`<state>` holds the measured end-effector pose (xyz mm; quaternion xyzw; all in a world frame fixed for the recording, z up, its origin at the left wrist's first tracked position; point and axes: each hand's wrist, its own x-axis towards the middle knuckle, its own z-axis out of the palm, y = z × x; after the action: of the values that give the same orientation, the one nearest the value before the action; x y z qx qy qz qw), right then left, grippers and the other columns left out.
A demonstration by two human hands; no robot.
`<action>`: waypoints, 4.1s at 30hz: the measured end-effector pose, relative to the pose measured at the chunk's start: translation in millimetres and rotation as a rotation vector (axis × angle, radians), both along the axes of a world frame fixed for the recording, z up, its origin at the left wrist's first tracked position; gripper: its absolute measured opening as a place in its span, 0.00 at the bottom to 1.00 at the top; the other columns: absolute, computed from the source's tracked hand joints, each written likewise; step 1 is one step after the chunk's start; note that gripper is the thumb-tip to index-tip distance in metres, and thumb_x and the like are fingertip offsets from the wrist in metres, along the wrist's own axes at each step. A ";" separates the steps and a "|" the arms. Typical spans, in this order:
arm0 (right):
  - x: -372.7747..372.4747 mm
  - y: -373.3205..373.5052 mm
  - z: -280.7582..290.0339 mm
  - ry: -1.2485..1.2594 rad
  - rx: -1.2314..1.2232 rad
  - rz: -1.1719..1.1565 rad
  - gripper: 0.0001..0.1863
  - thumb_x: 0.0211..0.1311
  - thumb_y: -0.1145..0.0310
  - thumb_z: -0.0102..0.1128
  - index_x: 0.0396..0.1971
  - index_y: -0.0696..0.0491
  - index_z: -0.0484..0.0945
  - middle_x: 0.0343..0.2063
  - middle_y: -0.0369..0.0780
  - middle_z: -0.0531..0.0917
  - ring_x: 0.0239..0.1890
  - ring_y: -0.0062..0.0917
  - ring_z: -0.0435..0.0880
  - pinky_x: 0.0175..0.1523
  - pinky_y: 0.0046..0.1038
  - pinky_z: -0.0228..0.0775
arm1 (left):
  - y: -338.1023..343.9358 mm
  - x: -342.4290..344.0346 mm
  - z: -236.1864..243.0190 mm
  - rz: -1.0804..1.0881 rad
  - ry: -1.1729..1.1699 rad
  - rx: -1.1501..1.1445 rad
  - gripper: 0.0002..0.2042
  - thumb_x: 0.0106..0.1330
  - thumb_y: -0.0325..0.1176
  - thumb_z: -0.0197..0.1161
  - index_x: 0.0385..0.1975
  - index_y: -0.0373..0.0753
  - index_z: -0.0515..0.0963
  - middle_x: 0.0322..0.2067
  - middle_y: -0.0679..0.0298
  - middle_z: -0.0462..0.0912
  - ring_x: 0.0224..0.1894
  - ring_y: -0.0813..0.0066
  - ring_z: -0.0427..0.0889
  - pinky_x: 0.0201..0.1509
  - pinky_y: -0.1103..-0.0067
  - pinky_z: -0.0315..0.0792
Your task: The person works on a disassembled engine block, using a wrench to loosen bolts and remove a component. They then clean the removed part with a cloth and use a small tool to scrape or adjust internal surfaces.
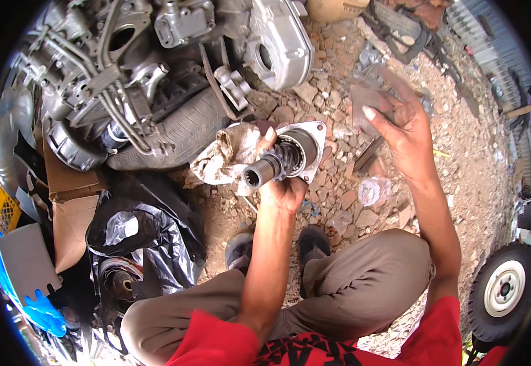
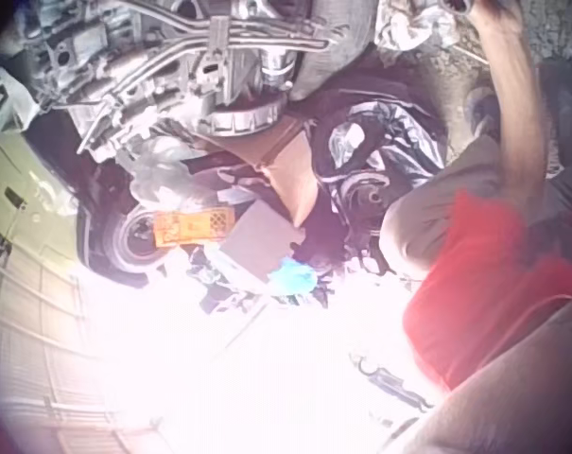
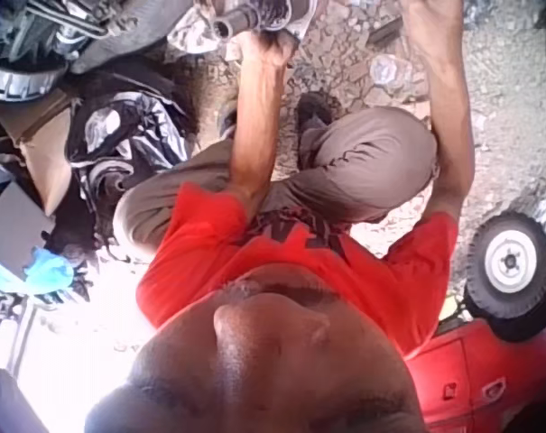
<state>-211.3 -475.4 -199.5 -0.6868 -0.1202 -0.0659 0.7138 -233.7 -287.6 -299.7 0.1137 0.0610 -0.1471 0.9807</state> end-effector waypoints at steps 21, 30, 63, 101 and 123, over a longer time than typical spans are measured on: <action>-17.2 108.0 35.5 -0.004 -0.306 -0.184 0.08 0.66 0.72 0.66 0.38 0.60 0.77 0.30 0.34 0.83 0.32 0.09 0.76 0.35 0.15 0.69 | 45.9 3.6 66.0 0.376 0.009 0.044 0.25 0.63 0.43 0.62 0.48 0.24 0.76 0.45 0.38 0.82 0.44 0.51 0.87 0.48 0.65 0.86; -19.9 110.6 36.6 0.010 -0.344 -0.238 0.08 0.62 0.76 0.68 0.38 0.61 0.80 0.29 0.35 0.84 0.32 0.12 0.79 0.36 0.18 0.72 | 45.1 -2.2 69.2 0.410 -0.011 0.151 0.27 0.64 0.44 0.61 0.52 0.23 0.73 0.49 0.35 0.80 0.48 0.49 0.85 0.55 0.62 0.82; -13.5 122.1 24.0 0.060 -0.125 -0.112 0.12 0.67 0.78 0.60 0.47 0.62 0.70 0.42 0.47 0.86 0.46 0.22 0.84 0.51 0.22 0.75 | 16.8 -7.3 75.8 0.623 -0.074 0.232 0.25 0.60 0.34 0.64 0.54 0.25 0.71 0.50 0.42 0.81 0.49 0.60 0.83 0.57 0.69 0.77; -22.1 132.5 12.1 0.130 0.002 -0.290 0.08 0.66 0.75 0.64 0.38 0.60 0.73 0.31 0.38 0.84 0.33 0.13 0.80 0.38 0.17 0.72 | 0.9 -9.7 63.5 0.707 -0.046 0.385 0.32 0.58 0.43 0.60 0.58 0.27 0.64 0.55 0.37 0.74 0.54 0.51 0.79 0.63 0.62 0.74; -19.5 131.5 5.1 0.113 -0.022 -0.292 0.07 0.65 0.76 0.64 0.34 0.57 0.73 0.27 0.32 0.78 0.30 0.10 0.73 0.36 0.17 0.68 | 0.1 -6.8 56.6 0.713 -0.004 0.277 0.27 0.60 0.39 0.62 0.56 0.29 0.66 0.52 0.38 0.77 0.52 0.53 0.80 0.61 0.64 0.74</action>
<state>-230.7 -343.8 -194.4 -0.7073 0.0204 -0.1290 0.6947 -240.4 -287.5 -243.0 0.2171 0.1143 0.2130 0.9457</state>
